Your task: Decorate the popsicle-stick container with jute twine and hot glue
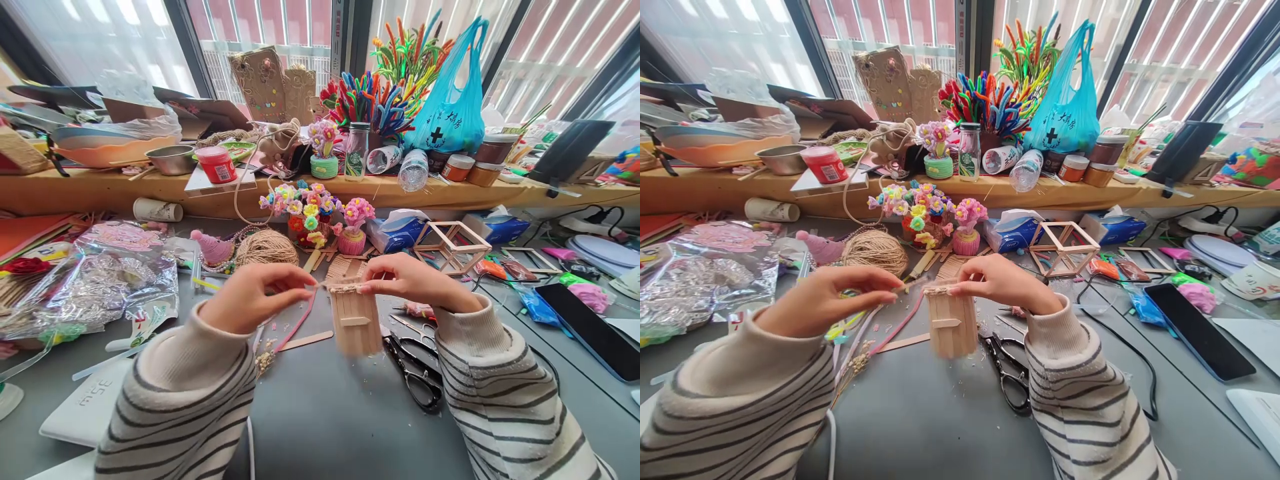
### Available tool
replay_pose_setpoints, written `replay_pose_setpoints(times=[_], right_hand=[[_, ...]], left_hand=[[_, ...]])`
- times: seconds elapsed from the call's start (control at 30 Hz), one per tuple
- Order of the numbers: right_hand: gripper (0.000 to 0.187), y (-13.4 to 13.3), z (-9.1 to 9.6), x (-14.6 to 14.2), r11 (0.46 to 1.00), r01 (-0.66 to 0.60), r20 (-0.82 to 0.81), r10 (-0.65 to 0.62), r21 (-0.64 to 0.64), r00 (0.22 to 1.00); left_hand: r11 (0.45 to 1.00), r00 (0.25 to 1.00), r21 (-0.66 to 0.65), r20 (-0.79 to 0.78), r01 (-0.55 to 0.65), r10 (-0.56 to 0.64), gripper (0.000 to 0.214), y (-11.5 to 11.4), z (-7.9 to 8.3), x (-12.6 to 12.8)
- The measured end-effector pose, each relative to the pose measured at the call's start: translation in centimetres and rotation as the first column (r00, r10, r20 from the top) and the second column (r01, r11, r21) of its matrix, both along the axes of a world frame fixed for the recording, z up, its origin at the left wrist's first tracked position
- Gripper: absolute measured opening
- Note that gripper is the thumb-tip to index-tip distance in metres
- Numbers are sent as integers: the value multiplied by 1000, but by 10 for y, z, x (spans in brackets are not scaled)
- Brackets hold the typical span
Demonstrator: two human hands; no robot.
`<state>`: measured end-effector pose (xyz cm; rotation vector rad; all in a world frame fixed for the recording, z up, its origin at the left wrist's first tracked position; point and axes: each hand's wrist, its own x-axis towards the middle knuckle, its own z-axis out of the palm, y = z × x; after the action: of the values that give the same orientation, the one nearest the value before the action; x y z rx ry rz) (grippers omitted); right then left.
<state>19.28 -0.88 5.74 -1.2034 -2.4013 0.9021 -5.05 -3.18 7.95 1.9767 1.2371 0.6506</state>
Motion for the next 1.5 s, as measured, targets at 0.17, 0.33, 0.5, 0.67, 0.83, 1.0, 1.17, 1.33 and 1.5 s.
replay_pose_setpoints(times=[0.17, 0.33, 0.5, 0.67, 0.83, 1.0, 1.17, 1.33, 1.5], right_hand=[[28, -6, 0, -15, 993, 13, -28, -10, 121, 1000], [17, -20, 9, -27, 980, -77, 92, 61, 185, 994], [14, -25, 11, -25, 973, -126, 70, 114, 196, 991], [20, -27, 20, -9, 983, -135, 147, 116, 128, 982], [23, -34, 28, -9, 987, -139, 291, 111, 77, 950], [9, -36, 16, -27, 971, -223, 191, 204, 86, 960], [6, -34, 6, -37, 964, -246, 196, 224, 99, 955], [3, -32, 8, -39, 972, -159, 237, 115, 173, 965], [6, -28, -6, -47, 969, -99, 154, 65, 225, 986]], left_hand=[[962, 951, 91, 202, -258, 236, 20, -8, 8, -12], [964, 948, 84, 223, -251, 227, 21, -10, 7, -7], [961, 941, 86, 242, -264, 237, 22, -12, 9, -7], [962, 954, 104, 188, -254, 232, 26, -5, 3, -12], [986, 972, 19, 170, -167, 161, 26, 1, -3, -12], [978, 963, -8, 174, -207, 206, 24, -4, 3, -9], [978, 962, 41, 193, -202, 191, 23, -9, 7, -9], [968, 958, 95, 194, -231, 210, 20, -12, 8, -6], [968, 974, 177, 170, -177, 147, 21, -12, 9, -4]])
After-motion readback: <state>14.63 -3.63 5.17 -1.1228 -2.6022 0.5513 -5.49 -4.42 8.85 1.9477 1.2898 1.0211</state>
